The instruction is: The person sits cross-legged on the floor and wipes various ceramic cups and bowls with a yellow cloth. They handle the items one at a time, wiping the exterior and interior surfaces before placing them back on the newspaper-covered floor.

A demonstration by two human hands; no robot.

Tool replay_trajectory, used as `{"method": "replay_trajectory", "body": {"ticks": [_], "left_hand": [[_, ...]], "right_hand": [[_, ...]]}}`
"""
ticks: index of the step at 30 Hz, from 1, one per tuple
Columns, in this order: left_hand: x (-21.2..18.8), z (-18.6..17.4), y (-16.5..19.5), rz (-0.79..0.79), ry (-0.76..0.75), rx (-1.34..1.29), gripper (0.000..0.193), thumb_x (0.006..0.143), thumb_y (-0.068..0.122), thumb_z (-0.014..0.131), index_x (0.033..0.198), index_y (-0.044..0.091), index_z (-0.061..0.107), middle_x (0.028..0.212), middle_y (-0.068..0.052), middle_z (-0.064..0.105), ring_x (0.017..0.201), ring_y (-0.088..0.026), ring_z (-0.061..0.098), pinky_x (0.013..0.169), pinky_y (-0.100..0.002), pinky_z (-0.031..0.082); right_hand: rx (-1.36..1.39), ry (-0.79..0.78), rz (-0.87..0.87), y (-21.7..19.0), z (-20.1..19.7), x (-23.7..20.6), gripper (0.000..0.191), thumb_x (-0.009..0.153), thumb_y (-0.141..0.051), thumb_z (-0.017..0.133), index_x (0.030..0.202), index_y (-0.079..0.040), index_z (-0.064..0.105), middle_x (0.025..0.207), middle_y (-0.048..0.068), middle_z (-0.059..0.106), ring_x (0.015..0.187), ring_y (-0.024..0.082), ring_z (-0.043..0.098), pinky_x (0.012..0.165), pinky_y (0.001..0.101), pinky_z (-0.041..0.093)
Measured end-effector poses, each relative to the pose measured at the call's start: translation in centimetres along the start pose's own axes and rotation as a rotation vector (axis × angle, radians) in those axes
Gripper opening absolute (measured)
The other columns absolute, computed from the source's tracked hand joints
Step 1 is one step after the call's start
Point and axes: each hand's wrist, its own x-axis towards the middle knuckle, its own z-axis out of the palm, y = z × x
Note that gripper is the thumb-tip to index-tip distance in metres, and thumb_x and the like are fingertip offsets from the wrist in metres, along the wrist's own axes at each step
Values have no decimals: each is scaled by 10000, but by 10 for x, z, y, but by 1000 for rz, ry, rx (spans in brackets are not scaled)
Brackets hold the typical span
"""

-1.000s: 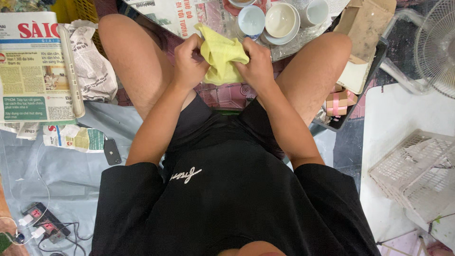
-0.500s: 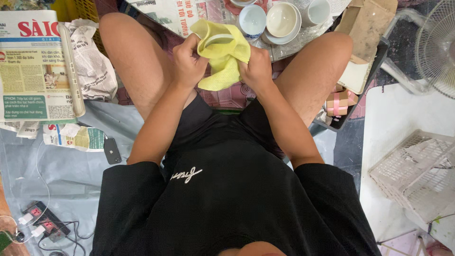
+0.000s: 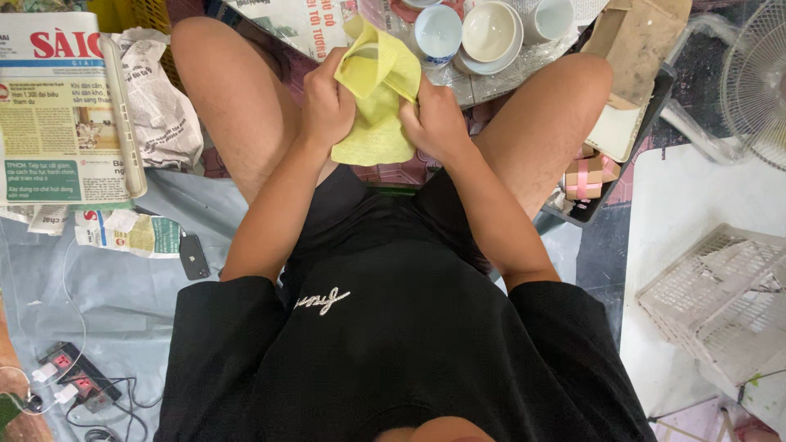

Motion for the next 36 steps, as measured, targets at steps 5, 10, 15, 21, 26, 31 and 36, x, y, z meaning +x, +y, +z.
{"method": "replay_trajectory", "body": {"ticks": [5, 10, 15, 21, 26, 31, 36], "left_hand": [[1, -3, 9, -50, -11, -48, 277, 972, -138, 490, 1197, -27, 606, 942, -214, 684, 852, -285, 714, 734, -335, 534], [3, -4, 13, -85, -20, -104, 240, 980, -121, 503, 1169, -28, 618, 879, -146, 676, 757, -144, 653, 686, -287, 510], [4, -6, 12, -59, -18, -103, 183, 988, -102, 551, 1140, -30, 620, 870, -141, 679, 747, -138, 659, 671, -279, 505], [2, -4, 6, -106, -13, -129, 81, 1005, -53, 655, 1083, -35, 644, 823, -67, 688, 708, -59, 612, 611, -248, 461], [-1, -2, 0, -159, -25, -242, 125, 1021, -3, 719, 987, -19, 599, 836, -11, 679, 760, -7, 602, 602, -214, 455], [-1, -2, -1, -159, -5, -75, 326, 942, 57, 844, 857, 3, 533, 715, 6, 601, 635, -12, 507, 522, -223, 380], [1, -3, 2, -160, 27, 30, 326, 912, 88, 843, 796, -11, 555, 615, -53, 556, 570, -61, 490, 501, -276, 384]], "right_hand": [[39, 31, -36, 7, 5, 0, 307, 963, -59, 589, 1260, 18, 582, 879, 253, 686, 824, 459, 677, 755, 524, 517], [61, 48, -40, 13, 6, -1, 288, 965, -51, 596, 1248, -2, 593, 874, 246, 682, 792, 438, 681, 722, 485, 531], [49, 56, -42, 12, 6, 0, 317, 953, -49, 601, 1267, -4, 599, 847, 235, 684, 772, 433, 683, 708, 479, 529], [60, 69, -46, 10, 4, 1, 247, 984, -86, 628, 1219, -9, 619, 892, 229, 699, 793, 425, 693, 708, 465, 537], [18, 64, -47, 11, 1, 1, 228, 975, -102, 670, 1184, -16, 638, 916, 229, 712, 813, 436, 693, 717, 464, 543], [18, 72, -21, 9, -1, 2, 226, 944, -106, 707, 1149, -21, 663, 926, 216, 725, 836, 416, 712, 722, 441, 570], [1, 100, -62, 5, -3, 4, 265, 904, -122, 751, 1138, -18, 684, 906, 214, 726, 803, 402, 719, 700, 419, 568]]}}
